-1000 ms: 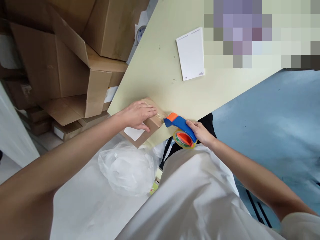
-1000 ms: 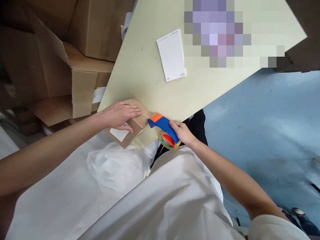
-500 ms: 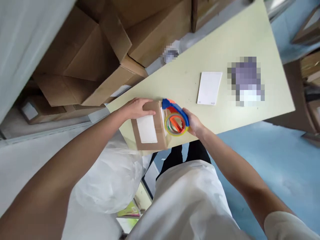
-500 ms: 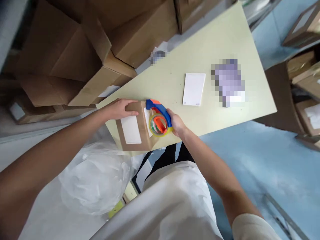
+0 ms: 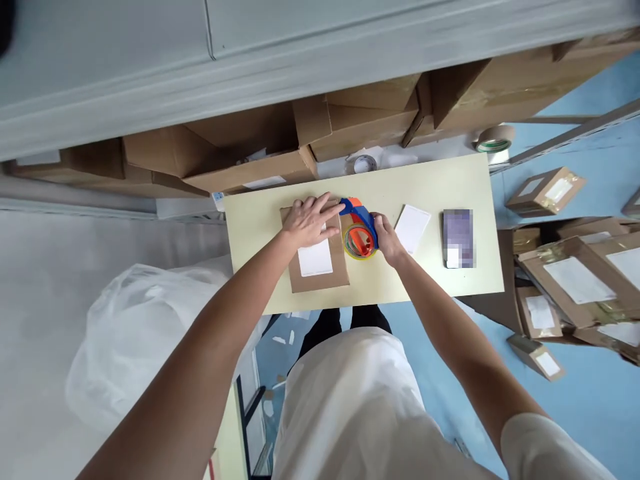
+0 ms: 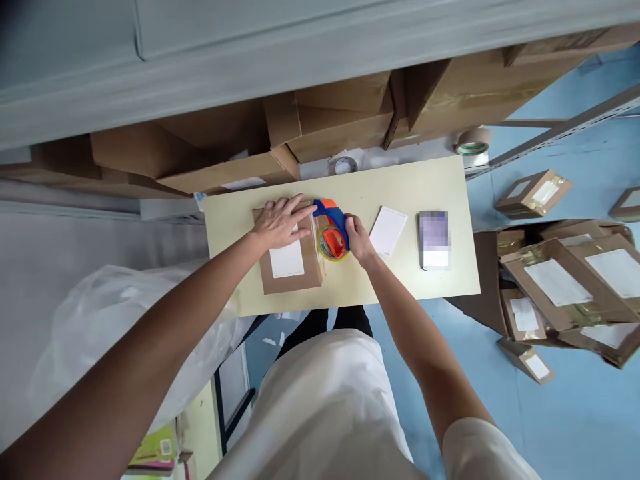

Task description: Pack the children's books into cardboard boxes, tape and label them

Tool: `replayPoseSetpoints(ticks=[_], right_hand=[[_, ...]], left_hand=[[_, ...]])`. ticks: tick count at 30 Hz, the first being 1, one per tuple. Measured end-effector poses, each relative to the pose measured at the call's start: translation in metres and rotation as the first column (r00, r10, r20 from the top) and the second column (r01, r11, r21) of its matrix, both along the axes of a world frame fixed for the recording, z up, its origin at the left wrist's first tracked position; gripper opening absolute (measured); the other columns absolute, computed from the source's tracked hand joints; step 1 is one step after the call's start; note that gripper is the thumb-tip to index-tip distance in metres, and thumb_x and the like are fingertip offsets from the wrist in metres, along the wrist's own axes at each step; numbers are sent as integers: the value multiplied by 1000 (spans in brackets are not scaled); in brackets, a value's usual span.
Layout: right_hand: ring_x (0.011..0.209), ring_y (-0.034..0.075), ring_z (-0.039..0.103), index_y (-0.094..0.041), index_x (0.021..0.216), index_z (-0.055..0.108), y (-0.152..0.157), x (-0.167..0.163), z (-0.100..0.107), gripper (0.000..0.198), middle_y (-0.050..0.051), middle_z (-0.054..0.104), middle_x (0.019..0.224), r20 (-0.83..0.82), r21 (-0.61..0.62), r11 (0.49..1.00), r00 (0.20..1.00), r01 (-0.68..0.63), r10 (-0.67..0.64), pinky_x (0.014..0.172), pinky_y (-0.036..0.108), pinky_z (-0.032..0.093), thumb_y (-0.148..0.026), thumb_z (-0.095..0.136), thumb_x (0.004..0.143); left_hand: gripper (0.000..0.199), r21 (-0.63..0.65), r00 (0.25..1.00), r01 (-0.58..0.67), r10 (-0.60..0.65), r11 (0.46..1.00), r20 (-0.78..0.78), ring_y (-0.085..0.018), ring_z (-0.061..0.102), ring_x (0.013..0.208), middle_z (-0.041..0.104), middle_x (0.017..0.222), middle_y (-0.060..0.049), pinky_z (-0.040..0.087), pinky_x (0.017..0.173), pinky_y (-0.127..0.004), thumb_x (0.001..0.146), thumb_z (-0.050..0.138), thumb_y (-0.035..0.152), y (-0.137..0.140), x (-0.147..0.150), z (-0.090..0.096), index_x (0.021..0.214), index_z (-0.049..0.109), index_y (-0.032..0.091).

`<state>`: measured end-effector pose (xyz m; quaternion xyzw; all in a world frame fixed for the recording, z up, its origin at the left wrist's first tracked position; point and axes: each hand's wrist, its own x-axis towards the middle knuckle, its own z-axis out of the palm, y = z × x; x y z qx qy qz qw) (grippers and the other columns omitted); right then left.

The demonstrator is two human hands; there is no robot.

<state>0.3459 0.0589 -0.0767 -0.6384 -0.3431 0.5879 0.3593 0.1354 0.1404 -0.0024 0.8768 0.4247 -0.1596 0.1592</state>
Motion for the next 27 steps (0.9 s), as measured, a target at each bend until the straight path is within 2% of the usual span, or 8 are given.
replayPoseSetpoints(ticks=[3, 5, 8, 11, 14, 18, 23, 27], right_hand=[[118, 30, 50, -21, 138, 38, -7, 4, 0, 84, 14, 52, 130, 151, 45, 988, 979, -148, 140, 101, 46, 39, -47, 71, 67], [121, 31, 48, -21, 143, 31, -8, 7, -1, 94, 14, 50, 134, 206, 95, 972, 959, -217, 194, 104, 48, 36, -33, 76, 61], [116, 27, 53, -23, 144, 29, -10, 12, -2, 86, 10, 54, 132, 103, 159, 950, 961, -270, 256, 101, 44, 41, -22, 66, 66], [112, 26, 57, -26, 144, 31, -23, 20, -3, 83, 7, 58, 128, 20, 118, 948, 955, -297, 297, 95, 42, 46, -18, 61, 67], [116, 28, 54, -28, 143, 33, -61, 34, -2, 84, 5, 56, 130, 19, 74, 929, 932, -362, 361, 99, 44, 44, -15, 61, 65], [116, 29, 55, -28, 144, 33, -144, 42, -1, 84, 7, 56, 130, -32, 19, 902, 902, -430, 431, 100, 48, 43, -16, 62, 66], [111, 27, 59, -29, 145, 30, -223, 2, -5, 83, 8, 59, 127, -170, -47, 945, 934, -325, 313, 96, 46, 47, -18, 60, 68], [118, 28, 53, -28, 145, 28, -222, -31, -6, 85, 8, 50, 137, -154, 6, 988, 976, -153, 152, 98, 46, 44, -17, 59, 67]], left_hand=[[60, 24, 1000, 0, 0, 1000, 6, -34, 37, 124, 28, 151, -8, 29, 95, -49, 89, 37, 56, 0, 1, 0, 145, 27, 37], [60, 31, 1000, -5, 5, 1000, 8, -34, 38, 122, 32, 147, -9, 29, 95, -49, 89, 36, 56, 0, 1, 0, 144, 29, 36], [59, 34, 1000, -8, 8, 999, 7, -34, 38, 121, 35, 143, -10, 28, 95, -49, 88, 36, 57, -2, 1, -2, 143, 32, 36], [57, 38, 1000, -10, 10, 999, -1, -35, 38, 121, 37, 140, -11, 28, 95, -49, 88, 35, 58, -3, 0, -4, 141, 32, 36], [57, 44, 1000, -15, 16, 999, -19, -35, 38, 121, 38, 136, -11, 28, 96, -50, 89, 33, 59, -3, 0, -7, 141, 31, 36], [58, 41, 1000, -14, 15, 999, -23, -37, 36, 123, 37, 136, -11, 26, 98, -51, 89, 32, 61, -2, -1, -10, 141, 29, 36], [59, 17, 999, -46, 46, 999, -25, -38, 31, 128, 35, 139, -11, 26, 100, -53, 89, 32, 60, -5, 1, -8, 142, 28, 35], [60, 39, 985, -173, 173, 984, 11, -38, 30, 130, 32, 144, -12, 29, 99, -55, 89, 32, 58, -12, -5, -9, 144, 26, 34]])
